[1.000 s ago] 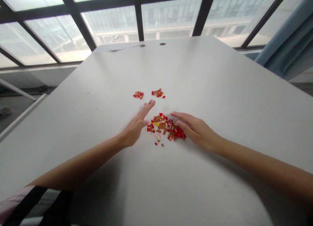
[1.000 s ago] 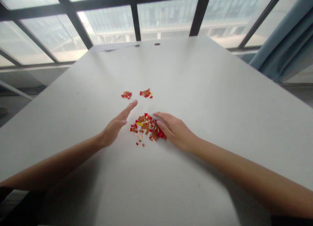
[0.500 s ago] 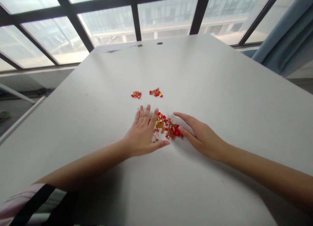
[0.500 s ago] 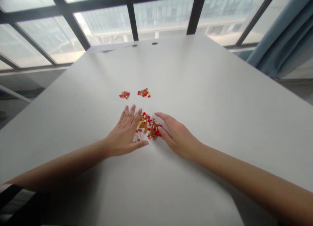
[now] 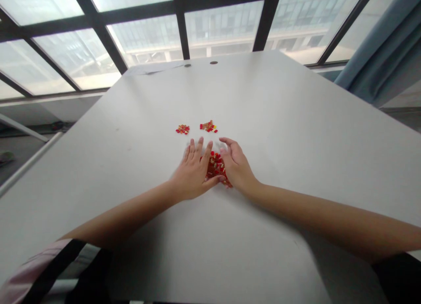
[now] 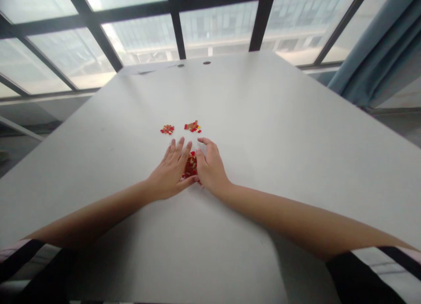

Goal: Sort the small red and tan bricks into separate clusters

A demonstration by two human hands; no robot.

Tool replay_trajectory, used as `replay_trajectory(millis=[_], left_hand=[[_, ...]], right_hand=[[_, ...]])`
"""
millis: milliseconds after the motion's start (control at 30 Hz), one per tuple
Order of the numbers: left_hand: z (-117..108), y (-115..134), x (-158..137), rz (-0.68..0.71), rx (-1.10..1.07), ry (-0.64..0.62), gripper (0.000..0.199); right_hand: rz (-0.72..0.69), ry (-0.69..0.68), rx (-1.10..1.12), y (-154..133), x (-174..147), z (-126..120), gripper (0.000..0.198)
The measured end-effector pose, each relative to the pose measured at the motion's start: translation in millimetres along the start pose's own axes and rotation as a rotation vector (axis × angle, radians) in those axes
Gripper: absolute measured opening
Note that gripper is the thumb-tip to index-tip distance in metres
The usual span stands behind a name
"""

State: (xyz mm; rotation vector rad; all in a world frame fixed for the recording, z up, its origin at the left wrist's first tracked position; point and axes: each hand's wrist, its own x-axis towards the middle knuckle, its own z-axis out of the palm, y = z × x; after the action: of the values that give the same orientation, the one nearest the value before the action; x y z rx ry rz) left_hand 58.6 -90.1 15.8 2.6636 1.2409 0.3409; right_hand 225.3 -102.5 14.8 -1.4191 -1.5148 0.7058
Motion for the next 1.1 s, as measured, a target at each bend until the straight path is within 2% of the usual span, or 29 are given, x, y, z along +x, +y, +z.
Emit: replay_trajectory(millis=[133, 267, 367, 500, 667, 833, 967, 1100], left_hand=[[-13.4, -7.6, -12.9, -0.003, -0.005, 0.002, 0.097], [-15.8, -16.9, -29.0, 0.017, 0.053, 0.012, 0.101], [-10.7, -19.1, -30.6, 0.012, 0.084, -0.003, 0.099], [-12.5, -19.9, -28.0, 0.018, 0.092, -0.015, 0.099], [-27.5, -35.7, -41.5, -0.016, 0.135, 0.005, 0.102], [-27.9, -48.6, -48.6, -0.035, 0.176, -0.045, 0.103], [-21.7, -45.7, -38.8, 0.005, 0.165, -0.110, 0.101], [-19.0, -49.3, -30.0, 0.043, 0.126, -0.120, 0.098]], right_hand=[[-0.017, 0.023, 0.026, -0.4, 1.9, -2.6, 0.042], [-0.047, 0.070, 0.050, 4.1, -13.2, -4.7, 0.041], [-0.117, -0.022, -0.020, 4.0, -20.6, 3.5, 0.042], [-0.203, -0.118, -0.188, -1.8, -11.3, 10.0, 0.047], [-0.353, -0.244, -0.448, -4.6, -3.5, -12.0, 0.050], [-0.538, -0.434, -0.681, 2.9, -9.6, -19.3, 0.070], [-0.619, -0.453, -0.725, 8.5, -3.9, -9.9, 0.074], [-0.623, -0.460, -0.644, 12.6, 11.8, -8.0, 0.069]])
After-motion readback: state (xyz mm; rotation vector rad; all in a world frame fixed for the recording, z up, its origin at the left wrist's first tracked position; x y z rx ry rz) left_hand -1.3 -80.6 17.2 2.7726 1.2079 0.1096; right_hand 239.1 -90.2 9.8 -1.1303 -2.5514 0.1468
